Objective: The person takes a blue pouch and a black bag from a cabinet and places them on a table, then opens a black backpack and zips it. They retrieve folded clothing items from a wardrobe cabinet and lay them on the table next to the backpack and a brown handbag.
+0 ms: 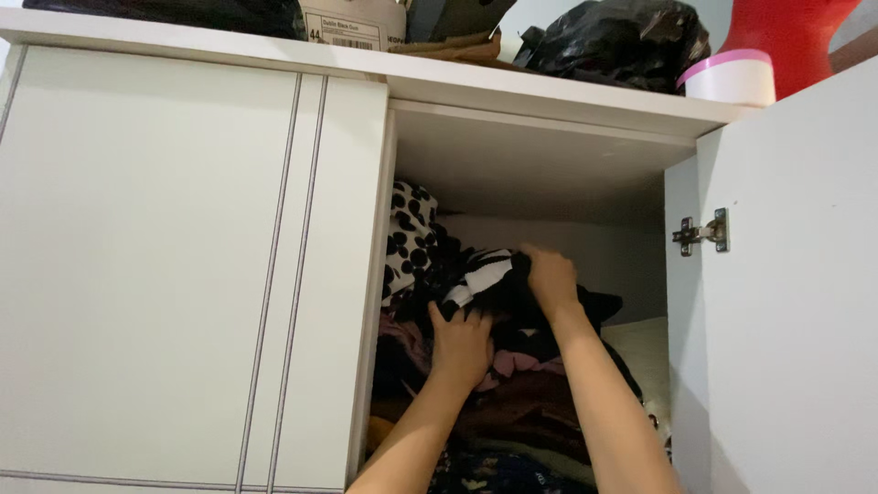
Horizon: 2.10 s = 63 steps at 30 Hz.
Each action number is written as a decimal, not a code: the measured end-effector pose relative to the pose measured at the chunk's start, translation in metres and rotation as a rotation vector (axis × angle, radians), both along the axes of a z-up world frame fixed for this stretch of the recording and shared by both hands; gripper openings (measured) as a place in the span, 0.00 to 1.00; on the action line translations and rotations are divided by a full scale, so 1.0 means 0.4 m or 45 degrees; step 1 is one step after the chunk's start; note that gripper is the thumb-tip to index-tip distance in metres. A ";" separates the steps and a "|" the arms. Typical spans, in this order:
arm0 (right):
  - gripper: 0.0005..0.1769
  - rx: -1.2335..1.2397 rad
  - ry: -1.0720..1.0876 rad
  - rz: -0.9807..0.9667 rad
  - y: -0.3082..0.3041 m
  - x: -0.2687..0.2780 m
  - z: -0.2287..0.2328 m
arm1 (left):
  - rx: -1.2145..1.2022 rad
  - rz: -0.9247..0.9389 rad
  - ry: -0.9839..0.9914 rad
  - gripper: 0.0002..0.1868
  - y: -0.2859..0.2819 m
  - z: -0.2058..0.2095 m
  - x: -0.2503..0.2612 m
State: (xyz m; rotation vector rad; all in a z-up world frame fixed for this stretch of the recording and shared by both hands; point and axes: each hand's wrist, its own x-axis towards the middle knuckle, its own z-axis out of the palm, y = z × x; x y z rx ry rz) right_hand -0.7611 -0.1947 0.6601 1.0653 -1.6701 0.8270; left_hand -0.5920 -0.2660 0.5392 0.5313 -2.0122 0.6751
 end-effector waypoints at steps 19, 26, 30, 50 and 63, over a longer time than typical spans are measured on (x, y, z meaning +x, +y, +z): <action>0.09 -0.779 0.231 0.741 0.351 0.066 -0.087 | 0.835 -1.081 0.573 0.36 0.018 0.076 -0.039; 0.10 -0.822 0.234 0.791 0.428 0.150 -0.157 | 1.648 -1.449 0.589 0.58 0.163 0.106 -0.027; 0.12 -0.827 0.281 0.807 0.476 0.201 -0.191 | 1.736 -1.486 0.781 0.62 0.244 0.118 0.024; 0.14 -0.880 0.415 1.231 0.492 0.473 -0.378 | 1.337 -1.798 1.127 0.54 0.500 0.007 0.507; 0.15 -0.604 0.076 1.556 0.368 0.750 -0.525 | 0.887 -1.616 1.319 0.46 0.557 -0.082 0.868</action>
